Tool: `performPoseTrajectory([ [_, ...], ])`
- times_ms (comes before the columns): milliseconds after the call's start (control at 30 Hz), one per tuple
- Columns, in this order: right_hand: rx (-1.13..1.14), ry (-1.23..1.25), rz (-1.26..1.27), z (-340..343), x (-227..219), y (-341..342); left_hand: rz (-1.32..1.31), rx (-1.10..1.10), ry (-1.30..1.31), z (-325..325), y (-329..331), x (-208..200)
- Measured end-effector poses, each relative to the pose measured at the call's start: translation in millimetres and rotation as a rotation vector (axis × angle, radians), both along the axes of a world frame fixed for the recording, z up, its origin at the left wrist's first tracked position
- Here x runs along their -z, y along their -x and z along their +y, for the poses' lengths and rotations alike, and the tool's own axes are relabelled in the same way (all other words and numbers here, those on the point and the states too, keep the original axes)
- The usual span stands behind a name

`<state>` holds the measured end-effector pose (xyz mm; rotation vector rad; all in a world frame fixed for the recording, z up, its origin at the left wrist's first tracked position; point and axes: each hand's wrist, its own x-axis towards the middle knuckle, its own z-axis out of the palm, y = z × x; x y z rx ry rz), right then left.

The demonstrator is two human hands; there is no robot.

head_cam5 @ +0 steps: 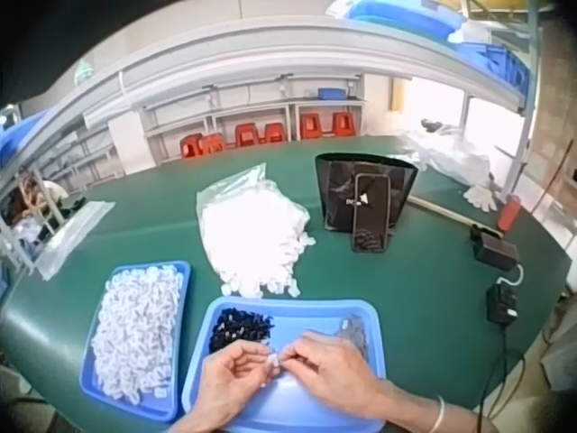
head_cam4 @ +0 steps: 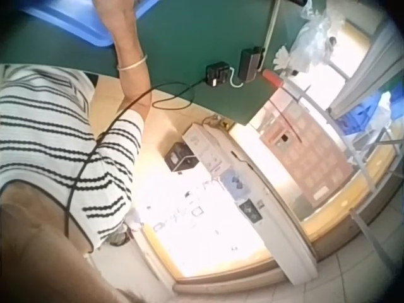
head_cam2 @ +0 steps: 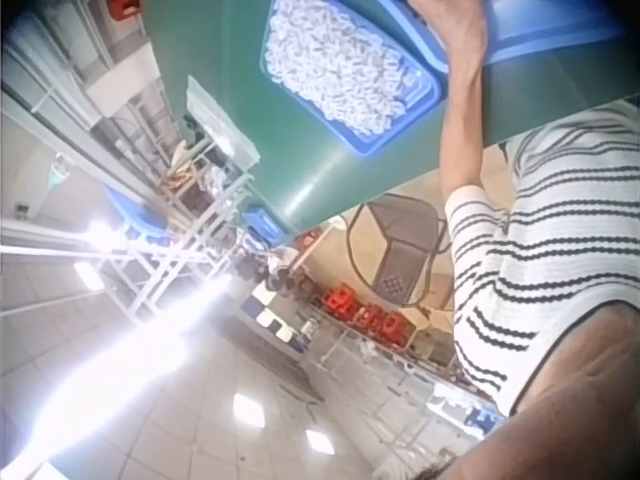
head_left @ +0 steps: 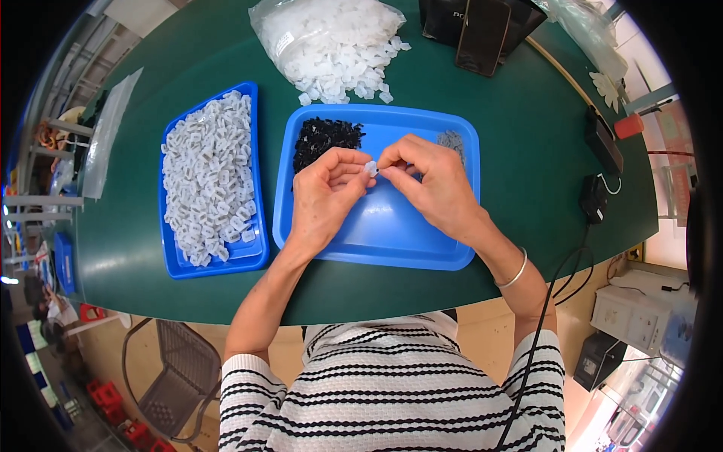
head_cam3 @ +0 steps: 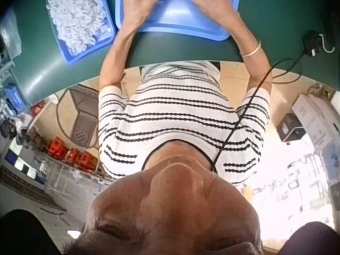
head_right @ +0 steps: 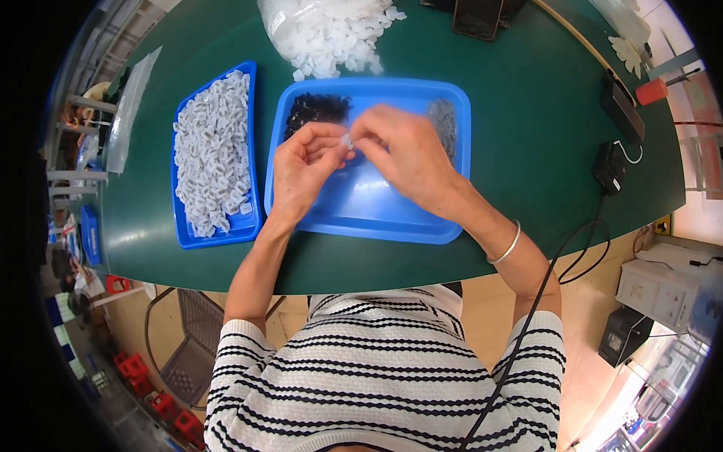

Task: The person assembles plastic fasteners by hand, picking white plastic clips and small parts from trays, fitting the components together, and placing the assembled pieces into a tray.

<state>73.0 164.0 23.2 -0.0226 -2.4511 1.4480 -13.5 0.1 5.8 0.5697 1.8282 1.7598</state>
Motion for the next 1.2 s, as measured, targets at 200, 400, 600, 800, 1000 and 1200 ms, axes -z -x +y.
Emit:
performPoseTrajectory([
  [200, 0.021, -0.139, 0.086, -2.9, 2.6, -0.1, 0.098, -0.028, 0.054, 0.6, -1.2, 3.1],
  [400, 0.033, -0.219, 0.164, -7.7, 5.3, 0.2, 0.302, -0.02, 0.173, 0.6, -5.9, -2.0],
  [600, 0.022, -0.276, 0.189, -7.5, 8.3, 1.0, 0.29, -0.02, 0.157, 0.8, -7.5, -1.3],
  [800, 0.012, -0.186, 0.09, -5.5, 8.3, 0.4, 0.398, 0.025, 0.162, 0.7, -7.3, -5.4],
  [1000, -0.018, 0.173, -0.081, 0.6, 16.4, 6.5, 0.278, 0.027, 0.136, 0.3, -3.7, -0.7],
  [1200, -0.039, 0.414, -0.107, -2.1, 21.9, 8.9, 0.188, -0.003, 0.115, 0.6, -5.0, -0.7],
])
